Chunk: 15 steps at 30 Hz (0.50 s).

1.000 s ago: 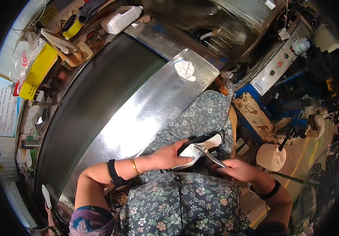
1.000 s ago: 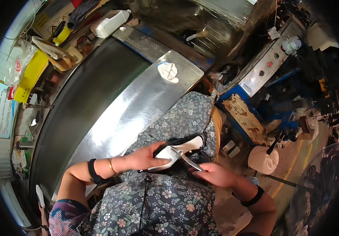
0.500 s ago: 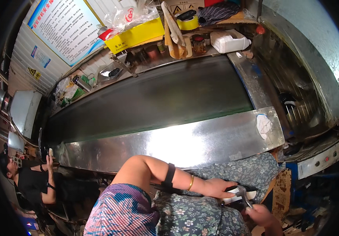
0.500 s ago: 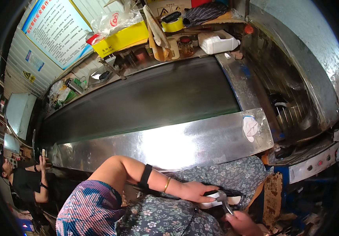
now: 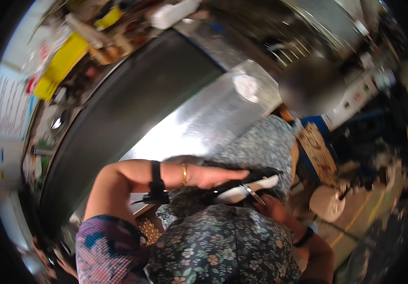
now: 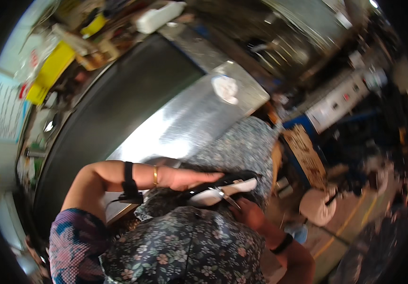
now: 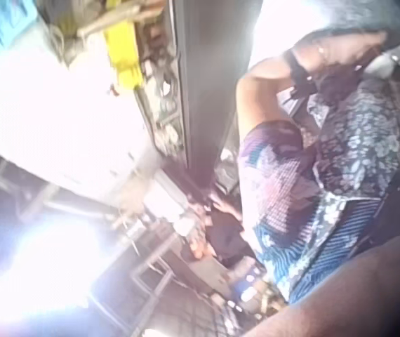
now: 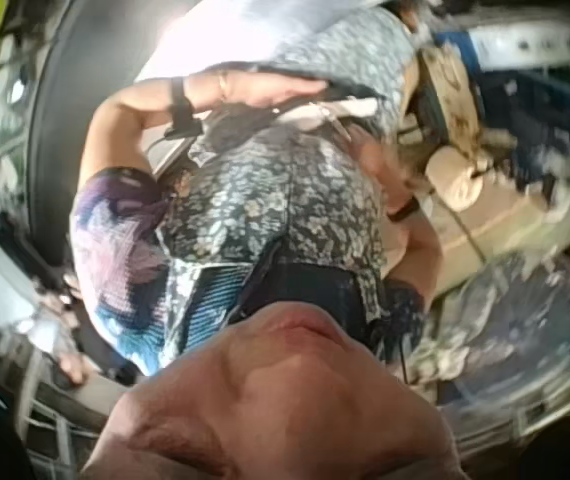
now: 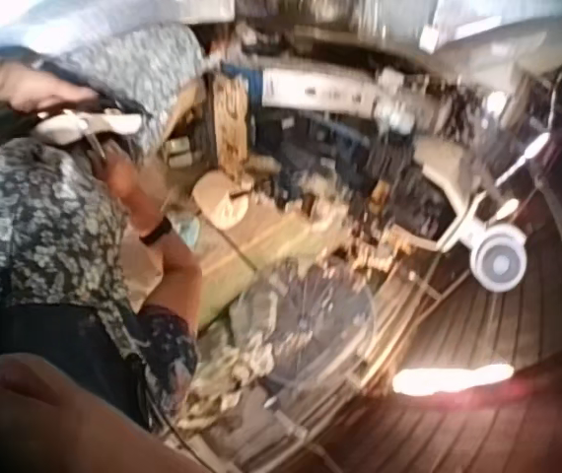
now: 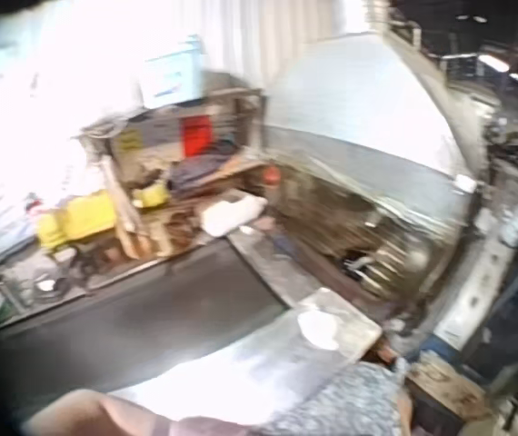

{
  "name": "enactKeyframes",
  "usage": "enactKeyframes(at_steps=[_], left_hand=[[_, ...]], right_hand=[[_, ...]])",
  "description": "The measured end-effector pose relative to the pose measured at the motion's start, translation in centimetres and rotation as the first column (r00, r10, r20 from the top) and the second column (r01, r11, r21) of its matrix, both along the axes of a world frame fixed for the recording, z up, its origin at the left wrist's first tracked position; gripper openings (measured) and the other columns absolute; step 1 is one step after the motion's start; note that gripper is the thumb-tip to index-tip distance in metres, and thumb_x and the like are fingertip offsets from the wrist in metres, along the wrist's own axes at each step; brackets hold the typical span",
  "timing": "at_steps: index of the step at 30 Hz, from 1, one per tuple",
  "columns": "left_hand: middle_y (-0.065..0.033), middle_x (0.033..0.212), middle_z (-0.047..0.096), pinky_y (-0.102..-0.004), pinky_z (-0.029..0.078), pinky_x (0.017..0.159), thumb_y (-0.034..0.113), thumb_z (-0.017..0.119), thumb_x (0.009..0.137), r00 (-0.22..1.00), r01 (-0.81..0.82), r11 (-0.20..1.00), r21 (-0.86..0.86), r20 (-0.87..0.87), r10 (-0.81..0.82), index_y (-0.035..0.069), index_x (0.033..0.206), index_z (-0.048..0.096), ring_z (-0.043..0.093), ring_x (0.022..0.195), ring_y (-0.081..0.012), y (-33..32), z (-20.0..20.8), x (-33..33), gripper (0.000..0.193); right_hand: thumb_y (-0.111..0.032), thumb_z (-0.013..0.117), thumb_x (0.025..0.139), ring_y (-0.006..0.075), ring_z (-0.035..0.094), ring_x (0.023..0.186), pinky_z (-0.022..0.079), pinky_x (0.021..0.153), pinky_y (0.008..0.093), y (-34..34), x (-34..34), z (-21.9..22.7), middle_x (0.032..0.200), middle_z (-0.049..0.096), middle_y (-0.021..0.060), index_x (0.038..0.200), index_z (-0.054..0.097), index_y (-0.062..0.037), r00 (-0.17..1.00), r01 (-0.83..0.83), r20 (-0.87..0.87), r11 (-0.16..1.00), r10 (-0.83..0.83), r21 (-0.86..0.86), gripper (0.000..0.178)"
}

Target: Assembling and checking shoe components on a production line.

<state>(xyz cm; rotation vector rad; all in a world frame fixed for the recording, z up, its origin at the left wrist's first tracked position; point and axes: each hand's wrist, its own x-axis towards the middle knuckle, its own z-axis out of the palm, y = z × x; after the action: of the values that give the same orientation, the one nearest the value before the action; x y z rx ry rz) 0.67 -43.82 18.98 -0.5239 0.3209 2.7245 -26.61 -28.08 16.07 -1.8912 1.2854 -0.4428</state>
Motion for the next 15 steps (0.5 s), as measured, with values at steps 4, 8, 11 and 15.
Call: enactKeyframes(at_steps=[4,8,11,15], left_hand=[[-0.0108,0.145,0.048,-0.0354,0.045,0.101,0.045,0.064,0.092,0.963,0.103,0.889,-0.445,0.268,0.022,0.014,0.158,0.018,0.054,0.123,-0.0218,0.3,2.4,-3.2,0.086],[-0.0098,0.144,0.05,-0.033,0.036,0.108,0.038,0.063,0.096,0.94,0.136,0.69,-0.711,0.312,0.137,0.015,0.158,0.02,0.051,0.126,-0.0227,2.2,0.8,-3.1,0.079],[-0.0118,0.136,0.057,-0.0293,0.038,0.106,0.045,0.062,0.095,0.97,0.121,0.547,-0.828,0.217,0.113,0.01,0.156,0.023,0.051,0.128,-0.0218,2.3,-0.2,-3.1,0.08],[-0.0129,0.132,0.06,-0.0281,0.042,0.102,0.046,0.069,0.09,0.94,0.327,0.313,-0.892,0.342,-0.007,0.005,0.155,0.023,0.054,0.123,-0.0211,2.3,2.3,-3.5,0.089]], right_hand=[[-0.027,0.069,0.088,0.039,0.063,0.077,0.05,0.065,0.046,1.1,0.8,2.6,0.086,0.06,0.0152,0.091,0.059,-0.0044,0.988,0.05,-0.144,0.999,-0.049,0.002,0.025],[-0.025,0.069,0.088,0.0375,0.063,0.082,0.051,0.068,0.0427,0.9,-0.8,6.5,0.09,0.062,0.0165,0.095,0.06,-0.0034,0.999,-0.005,0.032,1.0,0.004,0.016,0.024],[-0.026,0.066,0.091,0.0363,0.062,0.082,0.05,0.071,0.0406,1.0,-2.3,8.8,0.09,0.062,0.0185,0.099,0.061,-0.0017,0.988,-0.082,0.15,0.96,0.042,0.268,0.026],[-0.033,0.065,0.094,0.0367,0.059,0.072,0.048,0.065,0.0438,1.0,0.3,7.3,0.08,0.061,0.0181,0.094,0.062,-0.001,0.979,0.158,0.105,0.979,-0.172,0.127,0.032]])
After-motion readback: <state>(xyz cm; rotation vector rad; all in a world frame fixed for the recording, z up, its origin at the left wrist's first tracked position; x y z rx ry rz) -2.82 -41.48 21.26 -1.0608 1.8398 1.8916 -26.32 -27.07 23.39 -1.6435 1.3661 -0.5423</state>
